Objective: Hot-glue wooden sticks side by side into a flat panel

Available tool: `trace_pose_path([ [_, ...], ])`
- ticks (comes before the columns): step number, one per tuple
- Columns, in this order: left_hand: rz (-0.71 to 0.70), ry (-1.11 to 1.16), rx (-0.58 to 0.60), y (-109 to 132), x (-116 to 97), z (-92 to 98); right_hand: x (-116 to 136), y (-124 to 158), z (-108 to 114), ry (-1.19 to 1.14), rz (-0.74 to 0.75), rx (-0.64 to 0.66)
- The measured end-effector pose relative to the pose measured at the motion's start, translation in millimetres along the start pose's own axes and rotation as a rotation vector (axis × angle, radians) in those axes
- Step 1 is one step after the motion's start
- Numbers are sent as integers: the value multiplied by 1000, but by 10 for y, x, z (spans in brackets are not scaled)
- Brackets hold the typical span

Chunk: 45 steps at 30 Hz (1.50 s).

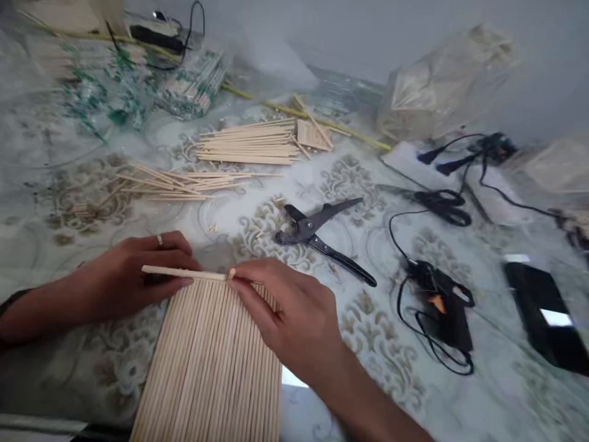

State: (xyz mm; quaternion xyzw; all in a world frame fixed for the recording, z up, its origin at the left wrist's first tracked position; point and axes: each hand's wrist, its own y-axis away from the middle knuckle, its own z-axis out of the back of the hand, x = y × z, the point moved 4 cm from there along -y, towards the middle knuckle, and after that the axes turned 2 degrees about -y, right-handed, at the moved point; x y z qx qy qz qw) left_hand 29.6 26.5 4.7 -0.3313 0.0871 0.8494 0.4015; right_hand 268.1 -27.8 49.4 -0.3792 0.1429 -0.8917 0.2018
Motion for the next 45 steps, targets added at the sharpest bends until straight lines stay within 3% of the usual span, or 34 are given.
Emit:
trace_pose_path([
  [10,31,9,16,-34,-12,19,0,-20,-25,-42,-6,41],
  [45,-4,6,-5,-35,-26,38,6,-47,-62,-118,147,-35],
])
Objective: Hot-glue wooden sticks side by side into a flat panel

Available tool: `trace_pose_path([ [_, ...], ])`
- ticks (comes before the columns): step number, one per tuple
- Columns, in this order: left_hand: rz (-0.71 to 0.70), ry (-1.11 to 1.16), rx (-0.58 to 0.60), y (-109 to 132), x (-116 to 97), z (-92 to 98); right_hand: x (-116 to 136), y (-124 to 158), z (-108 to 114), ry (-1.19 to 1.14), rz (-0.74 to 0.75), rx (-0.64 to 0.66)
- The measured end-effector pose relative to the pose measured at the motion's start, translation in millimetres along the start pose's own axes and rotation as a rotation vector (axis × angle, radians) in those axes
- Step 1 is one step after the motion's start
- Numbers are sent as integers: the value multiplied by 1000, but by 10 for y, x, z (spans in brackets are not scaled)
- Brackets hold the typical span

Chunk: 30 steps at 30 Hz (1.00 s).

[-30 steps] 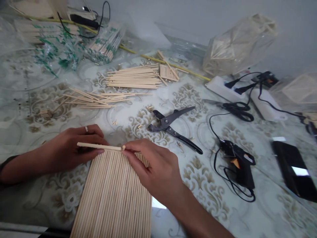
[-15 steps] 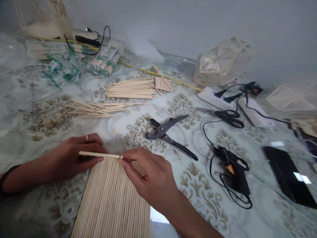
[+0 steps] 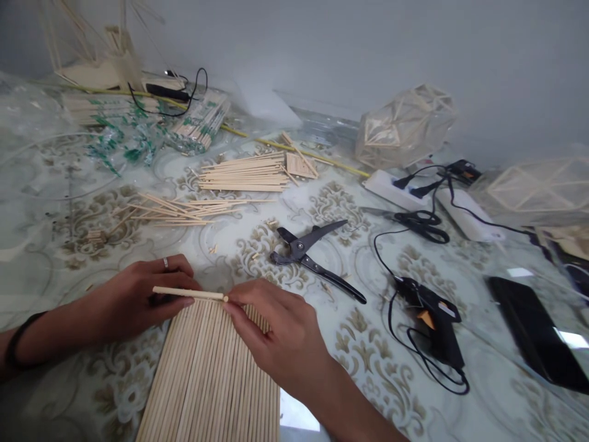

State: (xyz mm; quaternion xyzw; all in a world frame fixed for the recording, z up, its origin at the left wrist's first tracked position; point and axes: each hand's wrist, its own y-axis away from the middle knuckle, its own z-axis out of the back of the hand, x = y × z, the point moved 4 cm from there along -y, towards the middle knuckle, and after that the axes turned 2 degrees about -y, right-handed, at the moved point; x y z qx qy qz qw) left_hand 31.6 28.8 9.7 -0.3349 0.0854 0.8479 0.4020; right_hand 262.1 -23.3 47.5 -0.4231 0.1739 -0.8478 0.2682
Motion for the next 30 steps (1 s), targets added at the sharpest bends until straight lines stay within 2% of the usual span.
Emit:
trace_pose_path([
  [9,6,6,4,-19,-30,13,1,2,14,-10,-67,29],
  [18,-25,-44,-10,-13,-37,1,2,-12,17,-12,-41,29],
  [25,-10,-82,-22,-19,-80,31,-118,50,123,-115,-283,-73],
  [30,-11,-99,-67,-41,-79,73,-204,92,212,-156,-327,-121],
])
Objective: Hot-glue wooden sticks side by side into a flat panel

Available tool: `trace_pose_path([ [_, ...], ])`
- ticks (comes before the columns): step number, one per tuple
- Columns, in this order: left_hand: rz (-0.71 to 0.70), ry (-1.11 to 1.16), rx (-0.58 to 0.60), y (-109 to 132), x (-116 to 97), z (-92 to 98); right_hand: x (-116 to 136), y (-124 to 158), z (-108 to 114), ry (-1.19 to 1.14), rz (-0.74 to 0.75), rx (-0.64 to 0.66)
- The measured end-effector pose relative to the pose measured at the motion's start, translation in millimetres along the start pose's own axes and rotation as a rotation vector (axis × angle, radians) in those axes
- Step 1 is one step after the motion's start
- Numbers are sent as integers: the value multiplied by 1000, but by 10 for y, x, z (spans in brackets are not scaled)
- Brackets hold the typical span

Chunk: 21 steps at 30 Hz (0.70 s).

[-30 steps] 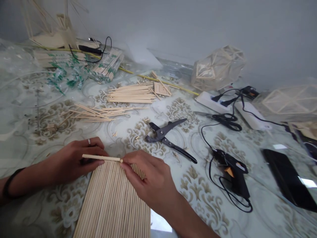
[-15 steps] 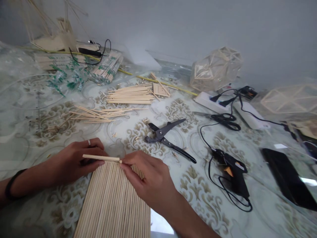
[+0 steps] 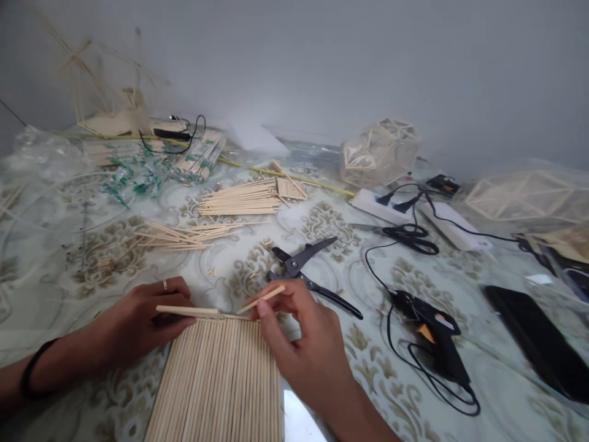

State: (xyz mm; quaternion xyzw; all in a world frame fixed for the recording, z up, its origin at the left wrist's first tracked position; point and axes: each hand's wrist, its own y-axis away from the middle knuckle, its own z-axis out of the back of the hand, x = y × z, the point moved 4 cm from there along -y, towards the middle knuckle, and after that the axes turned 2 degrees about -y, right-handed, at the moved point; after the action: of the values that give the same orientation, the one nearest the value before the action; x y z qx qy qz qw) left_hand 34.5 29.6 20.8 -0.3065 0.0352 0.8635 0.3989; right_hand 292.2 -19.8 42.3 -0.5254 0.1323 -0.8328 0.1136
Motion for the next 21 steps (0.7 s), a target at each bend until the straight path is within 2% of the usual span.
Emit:
trace_pose_path([
  [6,70,-72,-127,-24,245,164,-27,-11,53,60,20,-21],
  [10,134,-97,-164,-30,393,278,-10,-45,74,159,40,-19],
  [14,170,-104,-125,-47,420,333,7,-85,50,199,29,30],
  [21,194,-41,-63,-30,401,412,-59,-75,-13,109,-46,96],
])
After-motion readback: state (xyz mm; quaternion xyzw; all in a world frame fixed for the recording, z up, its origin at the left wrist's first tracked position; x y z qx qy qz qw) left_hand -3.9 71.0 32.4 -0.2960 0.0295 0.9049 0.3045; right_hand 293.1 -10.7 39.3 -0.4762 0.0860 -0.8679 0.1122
